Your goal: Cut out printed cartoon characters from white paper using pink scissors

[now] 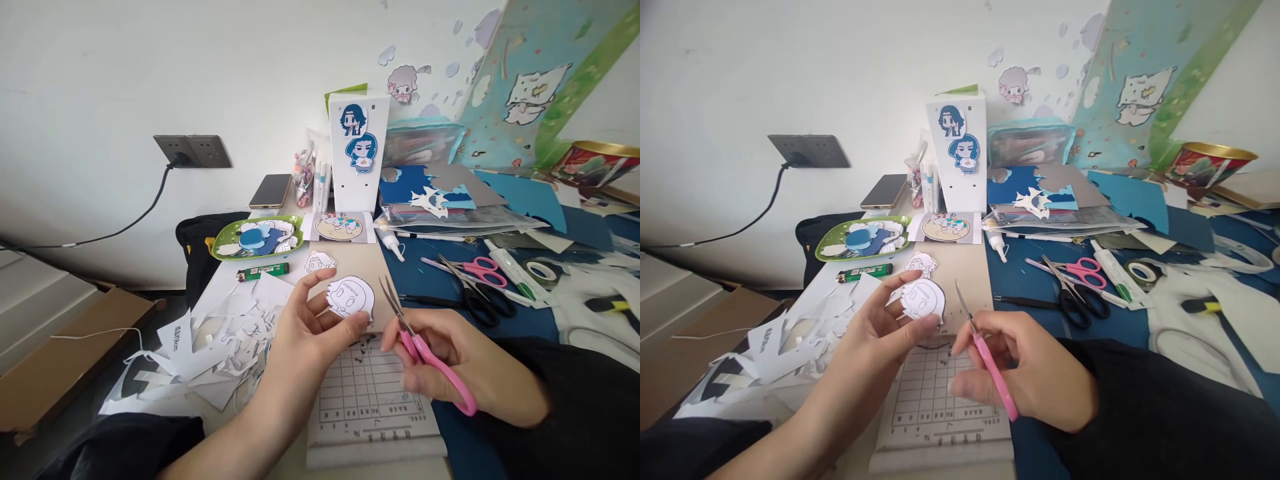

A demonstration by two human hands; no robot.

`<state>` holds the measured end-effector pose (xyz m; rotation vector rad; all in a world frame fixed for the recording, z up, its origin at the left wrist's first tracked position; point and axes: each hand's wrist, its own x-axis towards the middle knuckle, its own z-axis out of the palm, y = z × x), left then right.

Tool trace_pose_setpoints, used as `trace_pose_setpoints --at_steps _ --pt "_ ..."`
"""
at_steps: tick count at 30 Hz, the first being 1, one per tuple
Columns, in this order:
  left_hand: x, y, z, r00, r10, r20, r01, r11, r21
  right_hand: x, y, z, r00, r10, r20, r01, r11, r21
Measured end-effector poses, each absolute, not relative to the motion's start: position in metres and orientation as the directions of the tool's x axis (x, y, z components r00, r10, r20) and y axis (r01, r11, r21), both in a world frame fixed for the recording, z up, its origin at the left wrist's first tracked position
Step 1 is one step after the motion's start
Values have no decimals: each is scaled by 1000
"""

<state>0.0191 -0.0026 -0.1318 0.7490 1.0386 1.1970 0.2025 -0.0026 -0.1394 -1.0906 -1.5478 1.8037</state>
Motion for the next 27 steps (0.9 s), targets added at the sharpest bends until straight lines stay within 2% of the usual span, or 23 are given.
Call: trace_pose_setpoints --at_steps 4,10,18,27 --pt "17 -1 -130 132 939 -317 -326 343 881 206 0 -138 -604 741 -293 197 -217 -956" --pt "13 1 -134 187 918 -349 -305 392 868 210 3 -140 -643 699 -312 248 -195 -949" --pt "15 0 -132 189 906 -378 -294 420 859 210 1 -139 -672 681 -292 215 -199 -956" --pt "17 -1 -128 215 914 -345 -297 398 868 207 -4 -135 -628 712 -314 293 -158 -943"
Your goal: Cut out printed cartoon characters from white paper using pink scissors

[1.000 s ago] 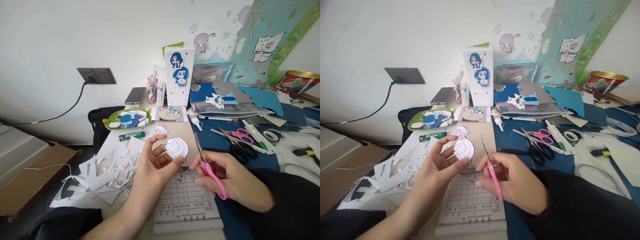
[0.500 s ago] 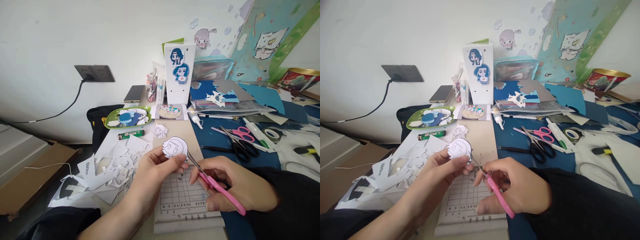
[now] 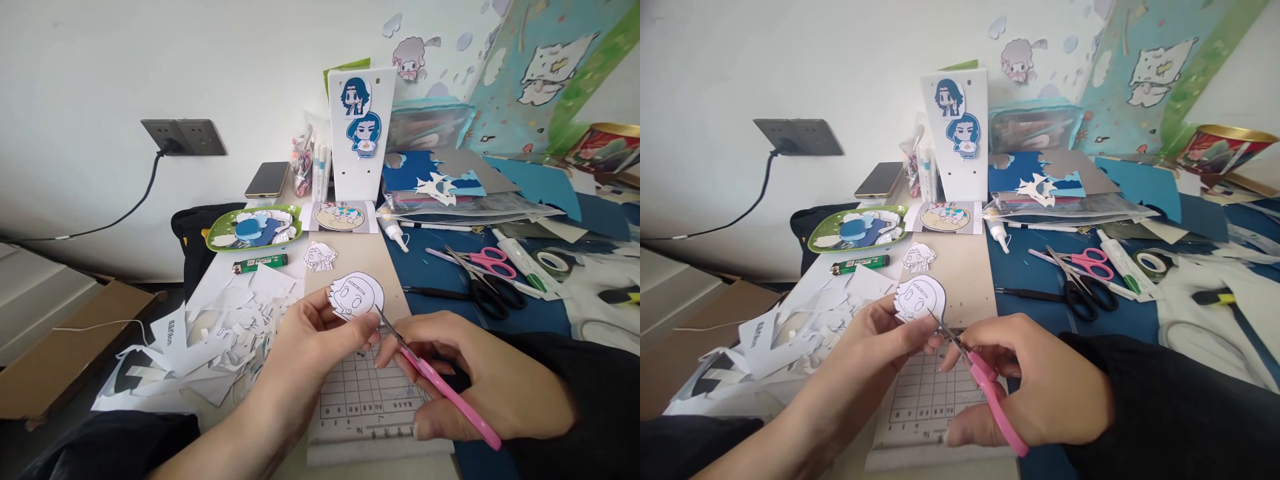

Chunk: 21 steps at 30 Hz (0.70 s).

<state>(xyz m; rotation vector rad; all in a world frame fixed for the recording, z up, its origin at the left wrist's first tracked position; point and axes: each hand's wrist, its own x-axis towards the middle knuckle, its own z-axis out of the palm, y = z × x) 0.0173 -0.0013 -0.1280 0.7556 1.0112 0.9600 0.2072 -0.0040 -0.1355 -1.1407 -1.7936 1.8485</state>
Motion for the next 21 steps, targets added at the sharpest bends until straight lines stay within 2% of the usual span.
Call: trace_pose_setpoints --at_steps 10,21 --pt "18 -3 -129 259 908 -329 -298 399 867 205 -8 -138 -595 749 -293 266 -161 -950" --pt "20 -7 -136 295 904 -310 -325 400 857 199 -15 -141 -518 831 -205 349 -13 -937"
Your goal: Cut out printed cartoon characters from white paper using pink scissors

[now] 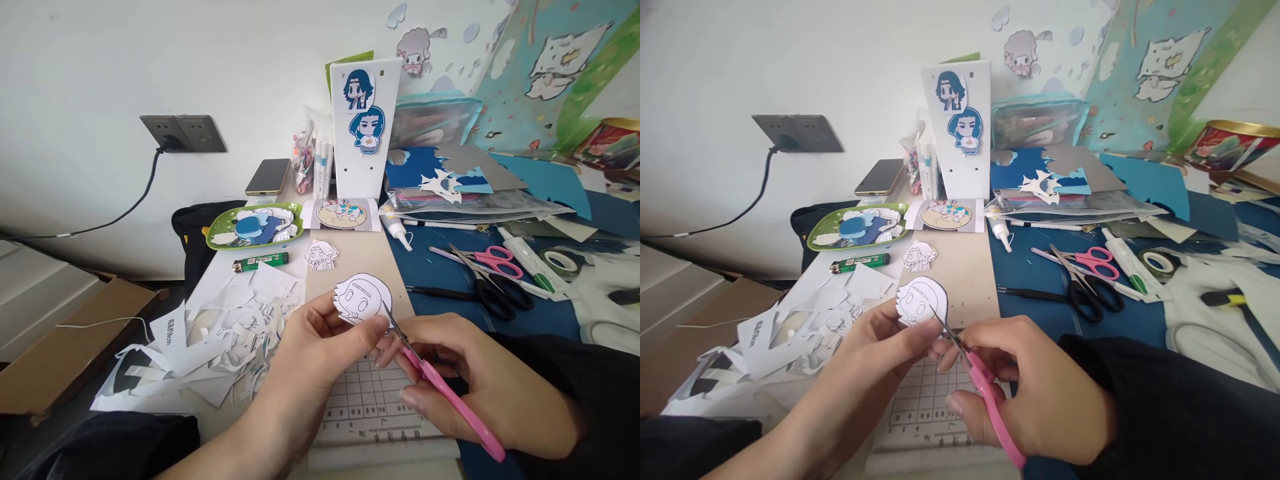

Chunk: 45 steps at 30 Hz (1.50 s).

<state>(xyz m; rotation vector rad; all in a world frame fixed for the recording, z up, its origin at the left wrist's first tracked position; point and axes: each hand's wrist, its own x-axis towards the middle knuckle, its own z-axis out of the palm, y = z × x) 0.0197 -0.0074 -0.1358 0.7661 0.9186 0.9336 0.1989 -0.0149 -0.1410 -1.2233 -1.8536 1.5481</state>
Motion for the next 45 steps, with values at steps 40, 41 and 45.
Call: trace_pose_setpoints --at_steps 40,41,45 --pt "17 -6 -127 352 886 -302 -202 386 900 199 -12 -145 -557 782 -281 382 -60 -922" --pt "17 -7 -128 336 890 -308 -209 389 897 198 -12 -145 -555 783 -281 377 -65 -924" --pt "15 -8 -133 341 882 -326 -230 414 880 196 -12 -145 -556 788 -262 352 -62 -934"
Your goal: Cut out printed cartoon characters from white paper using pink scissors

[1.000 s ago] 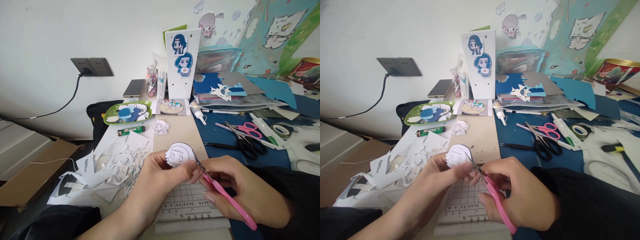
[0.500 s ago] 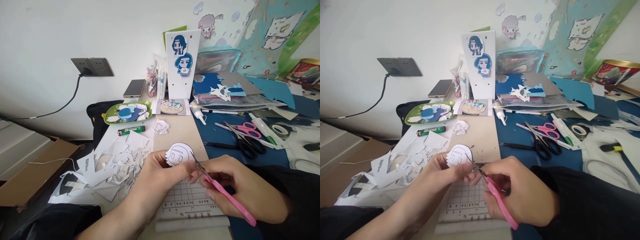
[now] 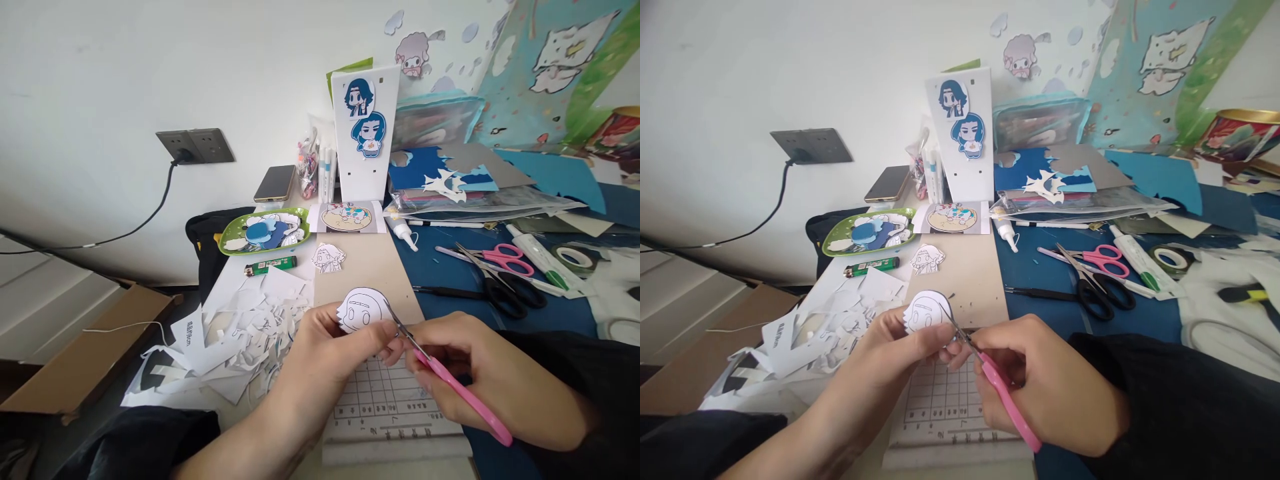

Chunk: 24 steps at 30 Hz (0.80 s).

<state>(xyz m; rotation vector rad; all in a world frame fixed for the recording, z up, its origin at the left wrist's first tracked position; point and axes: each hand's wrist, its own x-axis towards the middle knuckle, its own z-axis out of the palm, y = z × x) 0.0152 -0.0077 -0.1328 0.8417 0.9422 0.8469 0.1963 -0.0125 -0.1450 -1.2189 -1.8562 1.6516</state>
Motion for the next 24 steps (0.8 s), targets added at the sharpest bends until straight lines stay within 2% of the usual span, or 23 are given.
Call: trace_pose_setpoints --at_steps 8,17,24 --pt "14 -4 -136 377 877 -298 -213 395 894 197 -13 -149 -552 792 -260 348 -65 -935" --pt "5 5 -131 311 902 -300 38 303 952 201 -10 -146 -555 773 -307 277 -176 -944" --pt "1 8 -126 328 895 -302 139 270 953 198 -9 -144 -535 793 -291 274 -163 -948"
